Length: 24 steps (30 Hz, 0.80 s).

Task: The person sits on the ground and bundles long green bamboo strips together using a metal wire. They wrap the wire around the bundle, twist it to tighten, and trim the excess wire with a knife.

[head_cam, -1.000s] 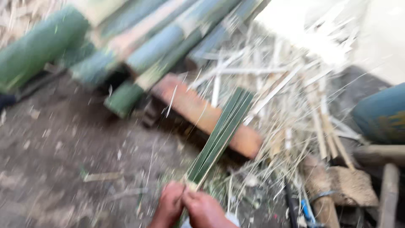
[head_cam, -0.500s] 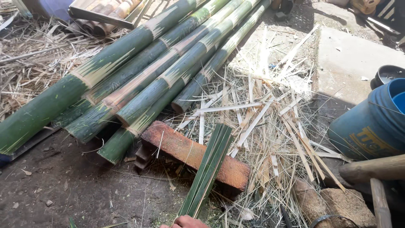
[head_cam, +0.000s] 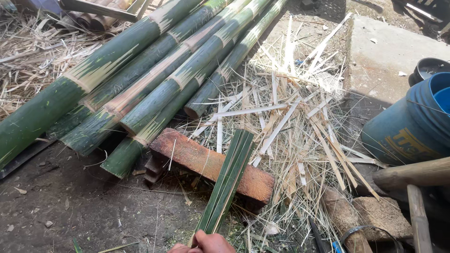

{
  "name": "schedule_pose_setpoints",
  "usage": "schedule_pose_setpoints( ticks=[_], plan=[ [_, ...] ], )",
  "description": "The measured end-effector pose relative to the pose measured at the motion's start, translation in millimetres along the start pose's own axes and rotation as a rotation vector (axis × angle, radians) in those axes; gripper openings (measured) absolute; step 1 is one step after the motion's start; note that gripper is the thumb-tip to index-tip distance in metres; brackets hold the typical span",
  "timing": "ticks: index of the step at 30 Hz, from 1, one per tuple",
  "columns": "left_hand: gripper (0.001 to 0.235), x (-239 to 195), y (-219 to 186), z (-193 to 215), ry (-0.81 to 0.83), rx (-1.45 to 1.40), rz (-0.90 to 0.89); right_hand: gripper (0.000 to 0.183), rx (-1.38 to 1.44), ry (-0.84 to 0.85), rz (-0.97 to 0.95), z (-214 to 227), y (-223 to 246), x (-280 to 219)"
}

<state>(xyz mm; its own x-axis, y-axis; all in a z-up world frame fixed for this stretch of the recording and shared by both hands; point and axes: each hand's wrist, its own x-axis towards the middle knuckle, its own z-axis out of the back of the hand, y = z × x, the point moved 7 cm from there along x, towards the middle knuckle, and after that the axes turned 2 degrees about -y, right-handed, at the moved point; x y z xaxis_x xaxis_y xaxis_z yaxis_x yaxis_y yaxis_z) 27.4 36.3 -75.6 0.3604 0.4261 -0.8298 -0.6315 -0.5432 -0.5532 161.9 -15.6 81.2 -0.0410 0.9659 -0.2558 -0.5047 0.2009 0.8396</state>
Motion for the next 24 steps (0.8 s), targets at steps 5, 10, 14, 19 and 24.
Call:
schedule_pose_setpoints(
  ticks=[5, 10, 14, 19, 24],
  plan=[
    [0.019, -6.4, -5.8, 10.4, 0.017, 0.031, 0.004, 0.016, 0.453, 0.032, -0.404, -16.5, -47.3, -8.5],
    [0.021, -39.5, -33.6, 7.5, 0.057, 0.189, -0.135, 0.013, 0.513, -0.088, -0.511, -32.4, -78.7, -26.9],
    [0.029, -89.6, -59.5, 17.4, 0.044, 0.413, -0.380, 0.018, 0.708, -0.150, -0.527, -68.0, -85.9, -44.5],
    [0.025, -124.5, -93.3, 15.5, 0.087, 0.790, -0.469, 0.016, 0.756, -0.087, -0.457, -76.7, -79.0, -40.9],
    [0.019, -145.9, -111.2, -1.4, 0.056, 1.075, -0.827, 0.016, 0.390, -0.052, -0.423, -50.5, -44.8, -41.5]
  ],
)
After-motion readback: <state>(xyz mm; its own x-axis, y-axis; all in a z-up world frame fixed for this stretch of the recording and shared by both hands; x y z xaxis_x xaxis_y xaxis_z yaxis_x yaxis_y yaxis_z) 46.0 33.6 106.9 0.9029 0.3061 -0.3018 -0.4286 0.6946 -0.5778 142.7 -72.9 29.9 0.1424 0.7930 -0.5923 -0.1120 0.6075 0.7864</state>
